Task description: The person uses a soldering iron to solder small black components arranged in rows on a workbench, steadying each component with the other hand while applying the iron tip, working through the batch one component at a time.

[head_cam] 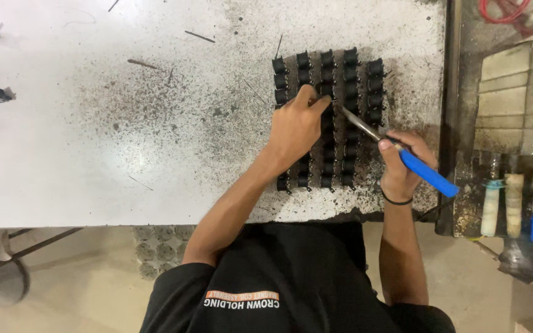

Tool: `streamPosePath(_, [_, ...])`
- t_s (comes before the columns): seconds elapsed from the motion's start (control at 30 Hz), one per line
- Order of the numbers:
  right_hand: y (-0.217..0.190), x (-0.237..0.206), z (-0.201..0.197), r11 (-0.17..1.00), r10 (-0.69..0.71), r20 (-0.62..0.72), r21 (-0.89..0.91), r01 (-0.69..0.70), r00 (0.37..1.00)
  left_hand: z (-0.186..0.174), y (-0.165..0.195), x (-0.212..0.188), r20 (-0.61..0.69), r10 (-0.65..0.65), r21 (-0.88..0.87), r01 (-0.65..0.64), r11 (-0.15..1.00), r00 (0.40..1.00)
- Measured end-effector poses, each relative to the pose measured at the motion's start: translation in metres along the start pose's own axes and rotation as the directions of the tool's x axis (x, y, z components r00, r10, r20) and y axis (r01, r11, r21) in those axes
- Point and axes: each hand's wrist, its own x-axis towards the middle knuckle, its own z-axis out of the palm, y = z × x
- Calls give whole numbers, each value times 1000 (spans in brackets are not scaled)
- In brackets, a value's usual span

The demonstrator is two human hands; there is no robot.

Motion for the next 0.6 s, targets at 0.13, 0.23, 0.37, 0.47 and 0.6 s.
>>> streamPosePath(0.13, [2, 2, 3, 996, 12, -8, 87, -11, 1000, 25, -18, -19, 112, -69, -46, 75, 996, 991])
streamPosePath(0.23, [3, 2, 2, 997, -18, -14, 68, 19, 1000, 26, -19, -22, 73, -44, -46, 48, 998, 996])
streamPosePath(0.37, [4, 2, 2, 997, -37, 5, 66, 36, 999, 22, -17, -15, 109, -43, -68, 50, 996, 993])
streamPosePath(0.47, [4, 5, 2, 986, 53, 19, 157, -55, 998, 23, -19, -5, 157, -15, -65, 26, 998, 988])
streamPosePath(0.6, [6, 10, 3, 971, 14, 34, 239, -21, 999, 25, -21, 1, 212, -18, -42, 28, 999, 977])
